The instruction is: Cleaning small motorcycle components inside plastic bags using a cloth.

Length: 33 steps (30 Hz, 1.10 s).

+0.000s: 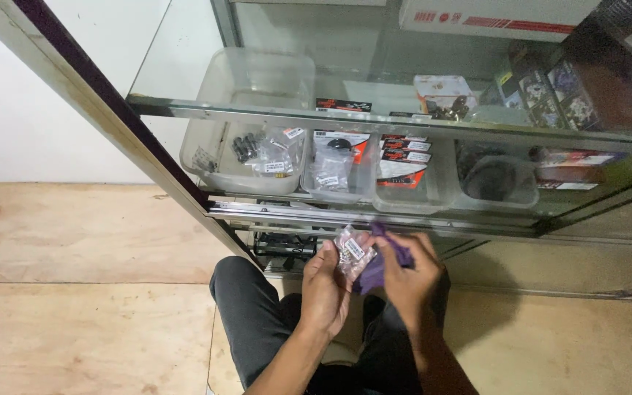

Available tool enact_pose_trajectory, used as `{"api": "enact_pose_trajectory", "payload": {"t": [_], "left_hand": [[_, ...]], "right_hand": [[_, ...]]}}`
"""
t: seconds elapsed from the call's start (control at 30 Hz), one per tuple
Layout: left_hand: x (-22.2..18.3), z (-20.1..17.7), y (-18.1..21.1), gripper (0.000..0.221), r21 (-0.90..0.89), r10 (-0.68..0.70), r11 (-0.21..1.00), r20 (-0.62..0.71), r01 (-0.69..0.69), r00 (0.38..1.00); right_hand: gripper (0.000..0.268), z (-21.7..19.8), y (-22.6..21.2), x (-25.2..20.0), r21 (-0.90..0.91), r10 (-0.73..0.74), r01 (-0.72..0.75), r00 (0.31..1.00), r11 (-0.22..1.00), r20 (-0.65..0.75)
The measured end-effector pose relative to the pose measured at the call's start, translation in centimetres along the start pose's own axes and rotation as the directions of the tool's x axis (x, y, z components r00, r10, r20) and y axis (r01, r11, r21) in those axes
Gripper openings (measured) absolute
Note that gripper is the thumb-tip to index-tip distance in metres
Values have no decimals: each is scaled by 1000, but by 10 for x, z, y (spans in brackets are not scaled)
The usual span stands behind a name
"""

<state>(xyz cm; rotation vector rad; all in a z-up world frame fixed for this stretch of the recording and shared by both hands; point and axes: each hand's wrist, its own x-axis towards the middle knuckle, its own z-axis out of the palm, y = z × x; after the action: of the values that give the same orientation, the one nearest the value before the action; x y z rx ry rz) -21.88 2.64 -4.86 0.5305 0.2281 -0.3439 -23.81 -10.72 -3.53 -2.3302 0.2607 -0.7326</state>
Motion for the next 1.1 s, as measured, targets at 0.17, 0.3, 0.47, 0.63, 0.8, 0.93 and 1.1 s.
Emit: {"api": "enact_pose_trajectory", "payload": {"t": [0.17, 0.3, 0.47, 0.63, 0.8, 0.93, 1.1], "left_hand": [[3, 0, -3, 49, -74, 27, 997, -5, -27, 1000], [-4, 1, -17, 45, -108, 54, 993, 138, -39, 989], [-1, -8, -20, 44, -39, 10, 999, 59, -8, 998], [-4, 0, -9, 50, -6, 7, 1000, -22, -7, 1000], [-8, -11, -24, 36, 21, 27, 999, 155, -31, 988], [-7, -15, -25, 41, 48, -3, 999, 103, -2, 995], [-8, -8, -19, 45, 41, -27, 999, -16, 27, 1000]], "right_hand": [[18, 10, 20, -22, 177, -187, 204, 976, 963, -111], [16, 12, -10, -23, 257, -237, 270, 959, 928, -153], [16, 17, 10, -12, 201, -210, 242, 963, 949, -170], [12, 26, 32, -20, 199, -187, 228, 960, 953, -207], [22, 20, -2, -24, 217, -321, 361, 926, 907, -199], [23, 18, 2, -16, 196, -287, 330, 933, 924, -215], [15, -3, 3, -11, 81, -264, 279, 952, 957, -156]]}}
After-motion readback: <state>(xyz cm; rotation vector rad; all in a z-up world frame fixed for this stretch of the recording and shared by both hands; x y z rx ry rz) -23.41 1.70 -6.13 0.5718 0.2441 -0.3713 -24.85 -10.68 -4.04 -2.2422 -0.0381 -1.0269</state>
